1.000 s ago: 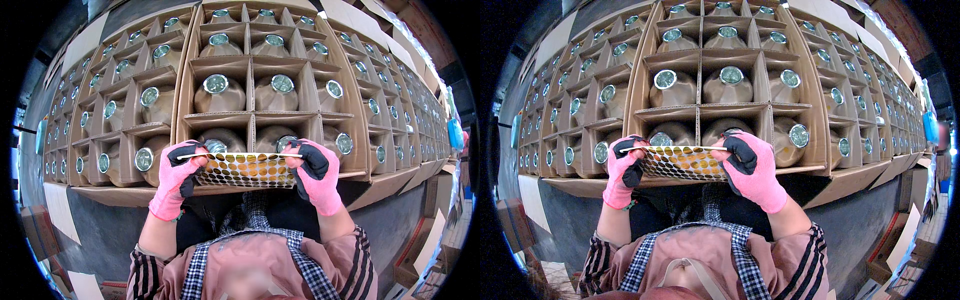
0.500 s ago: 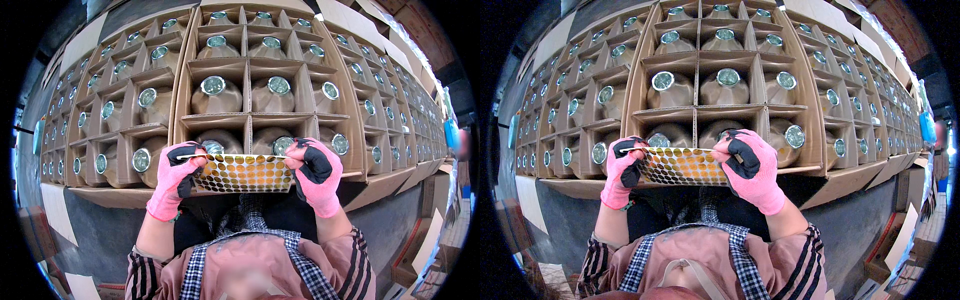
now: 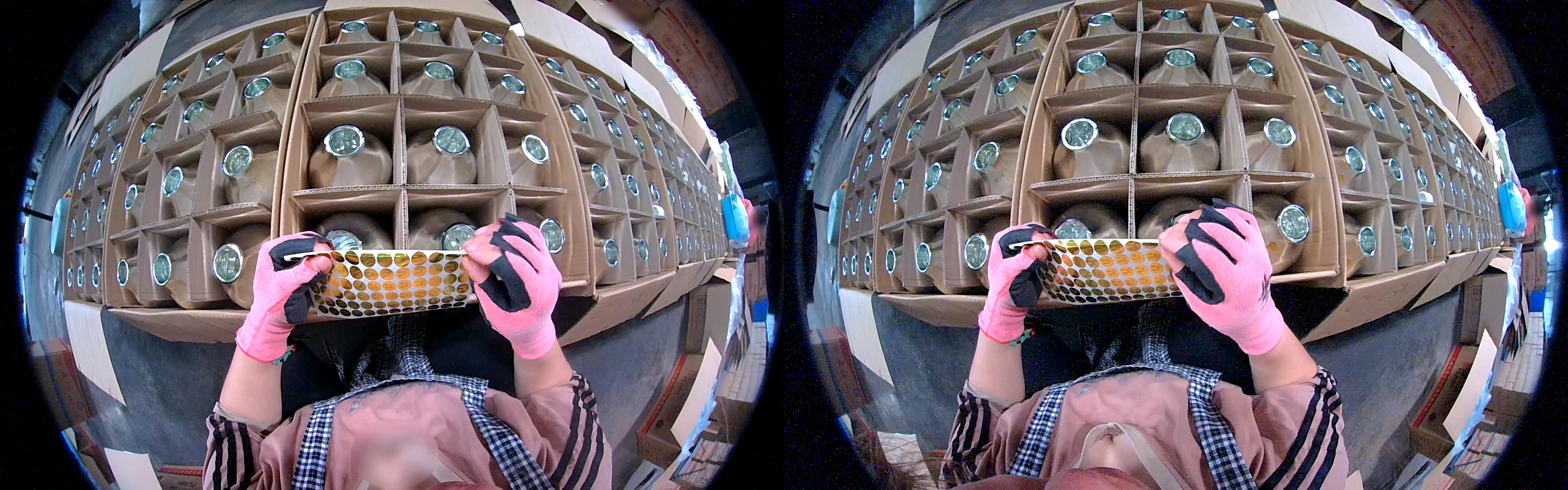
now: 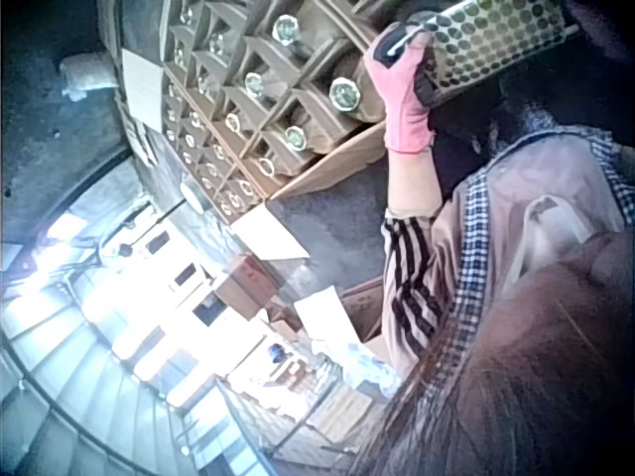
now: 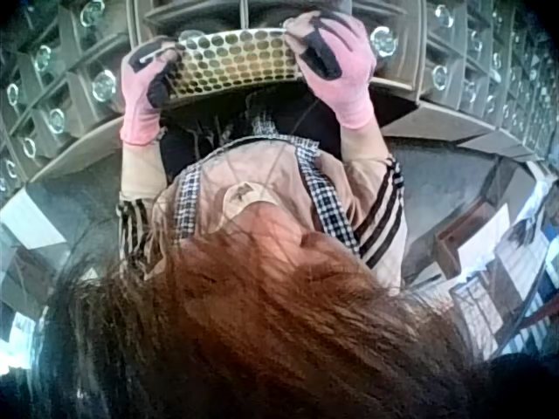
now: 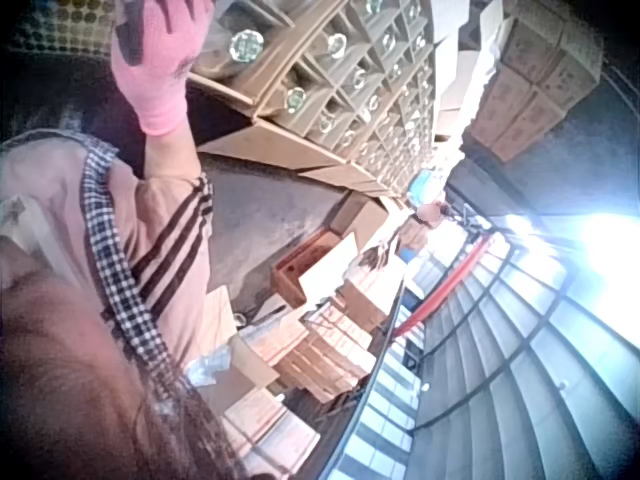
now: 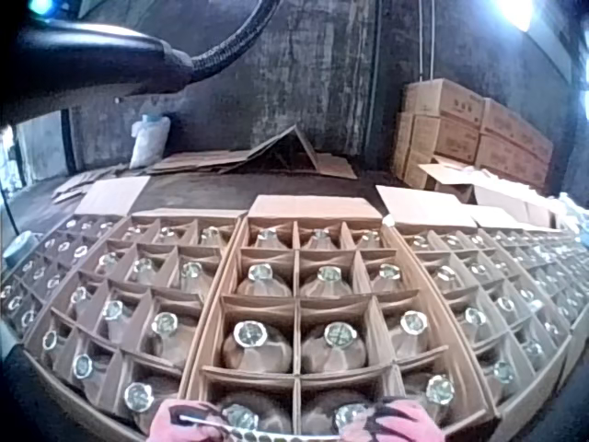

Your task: The person applies round gold stickers to the lids of glass jars arranged in cardboard boxes. They peel individual stickers from a sheet and press them onto the jar tops one by one.

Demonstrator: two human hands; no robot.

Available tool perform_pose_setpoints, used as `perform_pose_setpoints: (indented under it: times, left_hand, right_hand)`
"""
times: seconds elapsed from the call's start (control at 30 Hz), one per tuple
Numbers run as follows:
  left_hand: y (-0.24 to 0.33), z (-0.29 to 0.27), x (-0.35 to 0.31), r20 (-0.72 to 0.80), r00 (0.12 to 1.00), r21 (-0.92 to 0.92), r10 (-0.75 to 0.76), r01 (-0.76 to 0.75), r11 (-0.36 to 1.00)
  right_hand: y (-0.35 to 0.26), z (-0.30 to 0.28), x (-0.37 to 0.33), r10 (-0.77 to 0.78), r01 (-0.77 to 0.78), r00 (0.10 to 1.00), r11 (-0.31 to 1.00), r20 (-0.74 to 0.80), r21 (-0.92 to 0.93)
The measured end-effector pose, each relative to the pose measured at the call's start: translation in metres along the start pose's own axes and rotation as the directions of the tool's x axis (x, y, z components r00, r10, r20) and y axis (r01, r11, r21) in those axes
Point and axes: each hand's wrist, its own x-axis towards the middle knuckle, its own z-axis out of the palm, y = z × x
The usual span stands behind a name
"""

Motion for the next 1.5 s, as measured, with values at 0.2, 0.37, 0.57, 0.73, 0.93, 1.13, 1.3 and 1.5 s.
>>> perform_pose_setpoints:
  times: [0.2,0.37,0.57,0.73,0.93,1.13,1.3,1.5]
  left_hand:
    - [-0.001,-0.001,0.001,0.011,1.000,-0.025,-0.002,0.003,1.000]
    - [0.000,-0.003,0.001,0.008,1.000,0.021,-0.015,0.015,1.000]
    - [0.002,-0.003,0.001,-0.002,0.999,0.017,-0.038,0.038,0.999]
    - [0.000,0.001,0.000,-0.057,0.998,0.006,-0.016,0.016,1.000]
    - [-0.001,-0.002,0.000,-0.030,0.999,0.056,-0.020,0.022,0.998]
    - [0.001,0.001,0.002,-0.031,0.998,0.018,-0.055,0.055,0.998]
    - [0.000,0.000,0.002,-0.027,0.998,0.052,-0.051,0.053,0.997]
    - [-0.002,-0.003,0.003,0.001,0.999,0.055,-0.040,0.039,0.998]
  right_hand:
    - [0.004,-0.006,-0.002,-0.116,0.129,0.990,0.976,0.079,-0.176]
    - [0.004,-0.006,-0.004,-0.176,0.188,0.982,0.958,0.075,-0.215]
    - [0.004,-0.006,-0.003,-0.205,0.216,0.975,0.961,0.079,-0.173]
    - [0.008,-0.005,-0.005,-0.075,0.076,0.997,0.994,-0.005,0.083]
    - [0.055,-0.031,0.019,0.523,-0.449,0.852,0.758,-0.031,0.473]
    - [0.170,-0.034,0.028,0.343,-0.122,0.856,0.861,0.387,-0.493]
    - [0.192,-0.023,0.026,0.307,0.101,0.769,0.808,0.560,-0.581]
    - [0.193,-0.021,0.038,0.202,0.342,0.710,0.738,0.674,-0.581]
